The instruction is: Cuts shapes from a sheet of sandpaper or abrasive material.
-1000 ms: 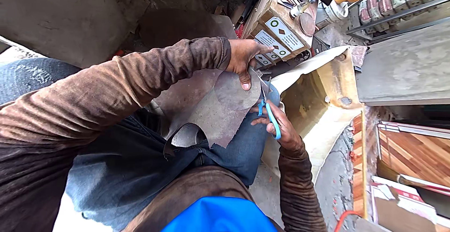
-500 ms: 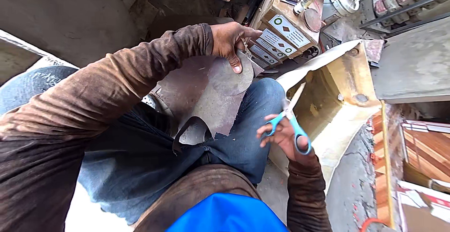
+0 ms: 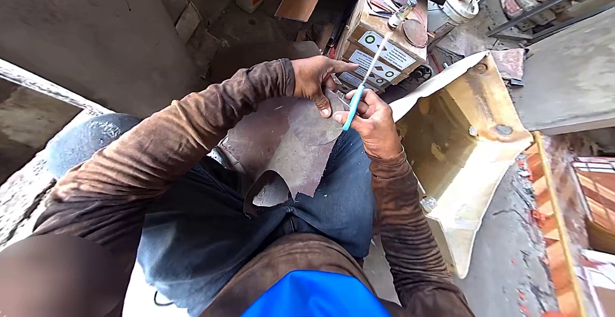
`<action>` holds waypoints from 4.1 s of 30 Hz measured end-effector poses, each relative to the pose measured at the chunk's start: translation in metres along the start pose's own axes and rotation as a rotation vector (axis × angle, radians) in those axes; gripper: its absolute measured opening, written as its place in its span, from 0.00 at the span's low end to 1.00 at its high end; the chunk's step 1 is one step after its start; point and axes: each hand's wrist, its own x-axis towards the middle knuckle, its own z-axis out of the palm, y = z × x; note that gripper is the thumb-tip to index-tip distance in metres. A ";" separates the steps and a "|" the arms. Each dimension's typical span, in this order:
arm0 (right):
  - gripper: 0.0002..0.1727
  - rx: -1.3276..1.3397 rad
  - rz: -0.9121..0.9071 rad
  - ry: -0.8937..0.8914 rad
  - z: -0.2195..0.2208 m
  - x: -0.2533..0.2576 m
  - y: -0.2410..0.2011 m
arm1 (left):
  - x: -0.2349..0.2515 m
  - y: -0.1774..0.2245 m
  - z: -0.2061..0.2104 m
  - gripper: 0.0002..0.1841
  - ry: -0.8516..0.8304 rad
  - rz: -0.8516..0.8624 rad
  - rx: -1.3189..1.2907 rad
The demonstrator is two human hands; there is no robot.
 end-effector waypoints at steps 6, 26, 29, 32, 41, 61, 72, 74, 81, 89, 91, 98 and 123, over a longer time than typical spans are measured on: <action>0.28 0.195 0.068 0.055 0.009 0.007 0.017 | 0.006 -0.003 0.002 0.67 -0.010 -0.021 0.003; 0.29 0.249 0.150 0.295 0.008 0.023 0.057 | -0.041 0.001 0.258 0.27 0.600 -0.494 -0.729; 0.28 0.253 0.137 0.339 0.013 0.027 0.052 | -0.006 -0.023 0.264 0.32 0.885 -0.354 -0.851; 0.29 0.255 0.123 0.351 0.010 0.024 0.049 | 0.025 -0.020 0.245 0.28 1.113 -0.081 -0.836; 0.30 0.223 0.063 0.472 0.022 0.011 0.057 | 0.063 -0.020 0.210 0.28 1.442 -0.027 -1.186; 0.30 0.323 -0.041 -0.082 0.046 -0.070 0.023 | 0.045 -0.050 0.123 0.12 1.564 0.169 -0.919; 0.26 0.418 0.265 -0.025 0.050 -0.067 0.037 | 0.041 -0.059 0.143 0.09 1.559 0.115 -1.080; 0.25 0.418 0.273 -0.021 0.051 -0.066 0.038 | 0.036 -0.058 0.150 0.10 1.534 0.094 -1.034; 0.20 0.171 0.081 0.159 0.038 -0.051 0.067 | 0.029 -0.027 0.179 0.24 1.401 -0.038 -1.152; 0.24 0.138 -0.061 0.210 0.046 -0.063 0.073 | 0.014 -0.010 0.193 0.19 1.458 -0.029 -1.158; 0.26 0.151 -0.065 0.193 0.049 -0.065 0.073 | 0.009 -0.009 0.193 0.17 1.490 0.004 -1.137; 0.31 0.229 0.020 0.215 0.064 -0.069 0.068 | 0.006 -0.009 0.189 0.11 1.550 -0.009 -1.243; 0.27 0.196 0.053 0.267 0.067 -0.080 0.063 | 0.000 -0.011 0.198 0.08 1.451 0.121 -1.409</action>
